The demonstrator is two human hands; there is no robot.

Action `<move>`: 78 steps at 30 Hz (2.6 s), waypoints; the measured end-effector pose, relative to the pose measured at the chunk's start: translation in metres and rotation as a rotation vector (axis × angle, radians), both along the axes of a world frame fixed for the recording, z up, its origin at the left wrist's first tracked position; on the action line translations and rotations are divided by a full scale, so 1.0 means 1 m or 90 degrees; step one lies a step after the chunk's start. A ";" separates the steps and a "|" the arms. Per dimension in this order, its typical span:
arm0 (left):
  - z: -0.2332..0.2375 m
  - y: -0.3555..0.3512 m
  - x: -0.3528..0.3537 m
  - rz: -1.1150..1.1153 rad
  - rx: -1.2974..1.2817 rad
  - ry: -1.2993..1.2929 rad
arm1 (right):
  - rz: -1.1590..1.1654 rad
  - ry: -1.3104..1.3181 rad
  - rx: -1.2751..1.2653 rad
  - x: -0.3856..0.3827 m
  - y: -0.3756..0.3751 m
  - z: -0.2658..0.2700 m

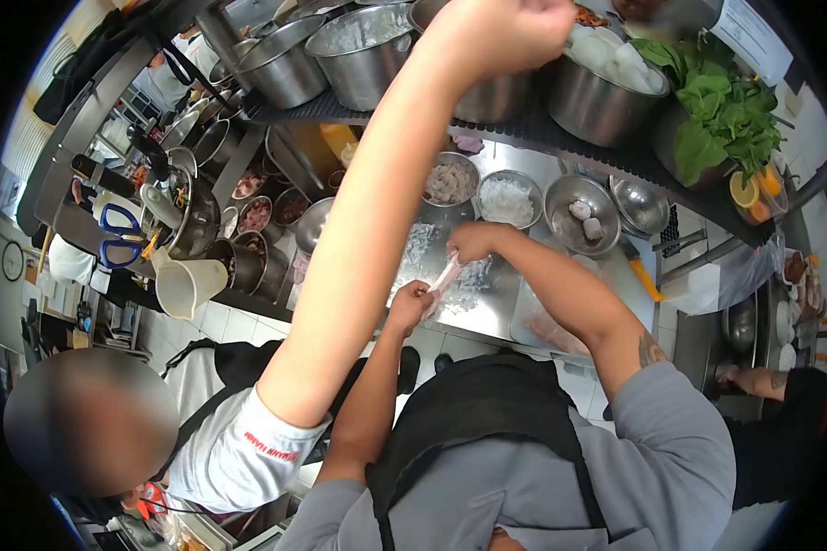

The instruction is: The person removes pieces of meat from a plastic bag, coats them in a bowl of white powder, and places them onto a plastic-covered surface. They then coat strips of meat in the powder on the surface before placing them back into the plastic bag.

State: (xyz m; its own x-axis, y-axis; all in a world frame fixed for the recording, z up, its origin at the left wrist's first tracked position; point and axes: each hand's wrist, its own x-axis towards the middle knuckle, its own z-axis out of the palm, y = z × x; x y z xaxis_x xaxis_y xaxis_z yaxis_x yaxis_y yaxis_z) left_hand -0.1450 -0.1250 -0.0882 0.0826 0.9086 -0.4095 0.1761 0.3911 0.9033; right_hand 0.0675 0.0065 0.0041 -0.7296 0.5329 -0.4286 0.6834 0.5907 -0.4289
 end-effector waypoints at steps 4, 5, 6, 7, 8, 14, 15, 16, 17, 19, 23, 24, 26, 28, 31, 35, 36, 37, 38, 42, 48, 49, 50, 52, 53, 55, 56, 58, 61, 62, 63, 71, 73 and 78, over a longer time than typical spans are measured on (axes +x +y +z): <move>-0.044 0.008 0.000 0.078 -0.045 0.130 | 0.010 0.011 0.108 -0.007 0.026 -0.060; -0.048 0.011 0.003 0.082 -0.030 0.183 | 0.014 0.014 0.144 -0.010 0.032 -0.072; -0.048 0.016 0.011 0.121 -0.055 0.117 | -0.005 -0.023 0.148 -0.012 0.035 -0.075; -0.042 0.021 0.018 0.160 -0.077 0.050 | -0.024 -0.060 0.154 -0.015 0.039 -0.076; -0.056 0.029 0.017 0.148 -0.055 0.133 | -0.040 -0.075 0.175 -0.017 0.040 -0.078; -0.046 0.031 0.033 0.146 -0.018 0.472 | -0.119 -0.031 0.306 -0.024 0.041 -0.107; -0.037 0.028 0.036 0.154 -0.014 0.495 | -0.132 -0.017 0.331 -0.024 0.042 -0.110; -0.040 0.025 0.035 0.153 -0.005 0.504 | -0.146 -0.003 0.352 -0.022 0.041 -0.114; -0.042 0.020 0.033 0.151 0.003 0.513 | -0.160 0.009 0.373 -0.021 0.040 -0.118; -0.038 0.015 0.031 0.152 0.019 0.537 | -0.209 0.037 0.361 -0.022 0.041 -0.118; -0.025 0.001 0.030 0.122 0.061 0.621 | -0.294 0.046 0.340 -0.024 0.029 -0.110; -0.024 -0.003 0.030 0.095 0.071 0.646 | -0.302 0.037 0.329 -0.025 0.021 -0.111; -0.024 -0.008 0.031 0.007 0.160 0.685 | -0.205 0.026 0.356 -0.026 0.006 -0.118; -0.028 -0.016 0.033 -0.108 0.273 0.707 | -0.138 0.028 0.352 -0.026 -0.018 -0.120; -0.022 -0.025 0.038 -0.210 0.296 0.728 | -0.127 0.020 0.341 -0.022 -0.042 -0.114; -0.017 -0.027 0.038 -0.240 0.292 0.738 | -0.115 0.036 0.322 -0.020 -0.047 -0.123; -0.016 -0.028 0.039 -0.236 0.295 0.746 | -0.087 0.063 0.295 -0.018 -0.046 -0.125; -0.016 -0.029 0.040 -0.243 0.268 0.737 | -0.136 0.065 0.330 -0.015 -0.047 -0.127; -0.014 -0.030 0.041 -0.249 0.241 0.727 | -0.185 0.069 0.370 -0.010 -0.038 -0.126; 0.000 -0.034 0.044 -0.250 0.214 0.698 | -0.066 0.002 0.246 -0.008 -0.045 -0.086; -0.023 -0.037 0.041 -0.202 0.218 0.698 | -0.110 0.012 0.254 -0.007 -0.058 -0.089; -0.020 -0.040 0.042 -0.187 0.243 0.697 | -0.089 -0.007 0.251 -0.007 -0.060 -0.092; -0.017 -0.042 0.043 -0.189 0.249 0.703 | -0.069 -0.025 0.248 -0.008 -0.061 -0.095; -0.014 -0.046 0.042 -0.207 0.241 0.722 | -0.076 -0.051 0.242 -0.010 -0.061 -0.089; -0.012 -0.048 0.041 -0.226 0.211 0.736 | -0.103 -0.059 0.239 -0.011 -0.057 -0.086; 0.002 -0.052 0.039 -0.268 0.137 0.761 | -0.091 -0.018 0.265 -0.009 -0.057 -0.093; 0.003 -0.052 0.037 -0.262 0.103 0.774 | -0.049 0.031 0.296 -0.008 -0.056 -0.106; -0.002 -0.053 0.032 -0.221 0.046 0.802 | -0.008 0.028 0.308 -0.010 -0.057 -0.103; -0.027 -0.059 0.026 -0.120 0.165 0.784 | 0.000 -0.021 0.264 -0.021 -0.070 -0.077; -0.028 -0.060 0.025 -0.129 0.210 0.783 | 0.010 0.036 0.265 -0.024 -0.074 -0.090; -0.027 -0.061 0.024 -0.139 0.256 0.784 | 0.019 0.092 0.266 -0.026 -0.078 -0.089; -0.019 -0.064 0.039 -0.207 0.194 0.845 | -0.114 0.048 0.363 -0.017 -0.078 -0.102; -0.010 -0.065 0.050 -0.174 0.205 0.835 | -0.136 0.091 0.354 -0.007 -0.077 -0.078; 0.032 -0.066 0.087 -0.126 0.254 0.635 | -0.231 0.363 0.228 0.060 -0.109 0.004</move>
State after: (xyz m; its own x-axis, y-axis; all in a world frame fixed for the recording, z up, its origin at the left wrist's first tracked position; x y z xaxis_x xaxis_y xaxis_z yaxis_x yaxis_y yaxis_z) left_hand -0.0579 -0.1914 -0.0563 0.0363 0.9980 -0.0522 0.9271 -0.0141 0.3746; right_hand 0.1276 -0.1024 0.0077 -0.5385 0.8172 0.2053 0.5917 0.5402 -0.5984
